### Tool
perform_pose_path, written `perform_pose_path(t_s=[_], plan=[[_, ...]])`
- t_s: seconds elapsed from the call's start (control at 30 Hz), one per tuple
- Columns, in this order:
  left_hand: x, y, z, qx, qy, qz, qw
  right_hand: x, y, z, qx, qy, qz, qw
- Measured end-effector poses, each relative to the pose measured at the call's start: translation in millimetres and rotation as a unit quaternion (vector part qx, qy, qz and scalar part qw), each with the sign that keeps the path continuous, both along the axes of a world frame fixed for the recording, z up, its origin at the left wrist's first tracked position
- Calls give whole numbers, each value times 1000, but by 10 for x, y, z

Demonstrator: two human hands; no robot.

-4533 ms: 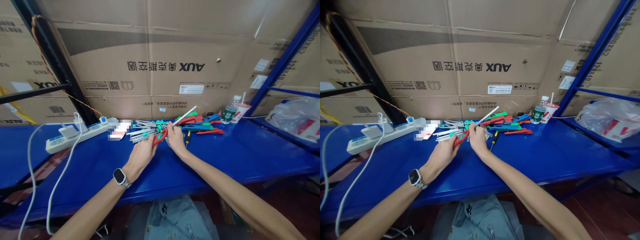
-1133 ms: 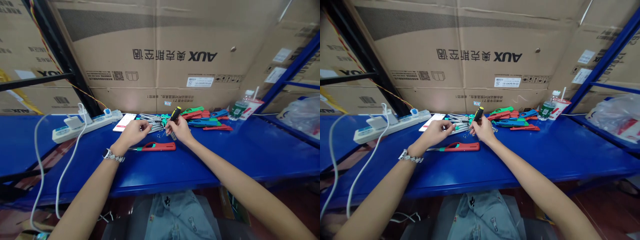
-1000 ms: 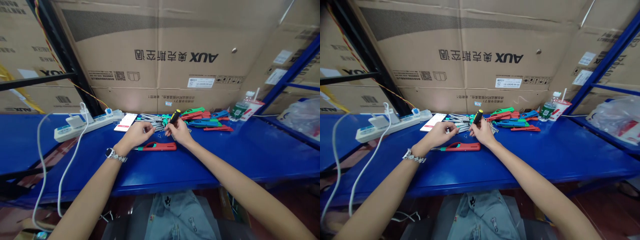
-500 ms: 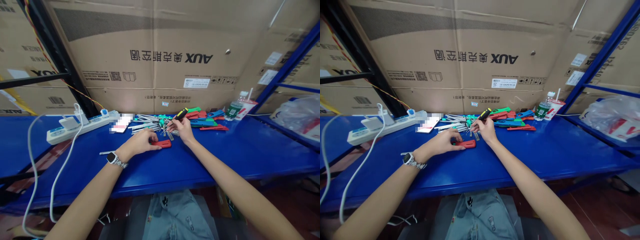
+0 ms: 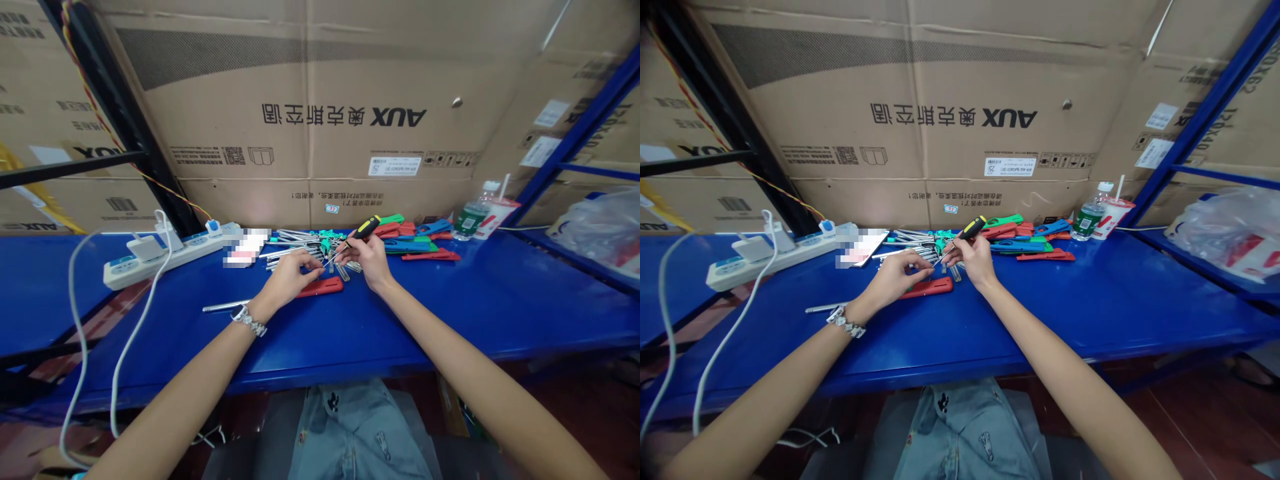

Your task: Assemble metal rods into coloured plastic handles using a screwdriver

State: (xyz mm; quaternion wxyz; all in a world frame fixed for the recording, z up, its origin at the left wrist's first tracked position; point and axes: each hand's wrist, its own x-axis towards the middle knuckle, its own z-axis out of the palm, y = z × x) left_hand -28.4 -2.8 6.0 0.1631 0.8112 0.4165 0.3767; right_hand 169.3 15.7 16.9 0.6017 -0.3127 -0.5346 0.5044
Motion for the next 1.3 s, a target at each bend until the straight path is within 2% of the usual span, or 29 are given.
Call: perform_pose_path(t_s=[0.17,0.33,0.47,0.53,0.73,1.07,1.3], plan=[[-7,-15,19,10,28,6,1000,-21,-28,5,20,-24,2,1000],[84,-73,29,39,86,17,995,-62,-115,19,111,-78,-13,991],[192,-119,9,24,63,4,998,-22,-135,31,147,-100,-36,983],[216,-139,-9,20,58,4,998,9,-124,31,148,-109,-47,982],[174,-156,-68,37,153,6,988,39,-122,1,162,-174,-81,968],[133,-127,-108,29,138,9,990,-3,-149,-25,137,-149,-62,977],[143,-117,-109,25,142,10,989,-17,-164,-40,147,-193,-63,968]])
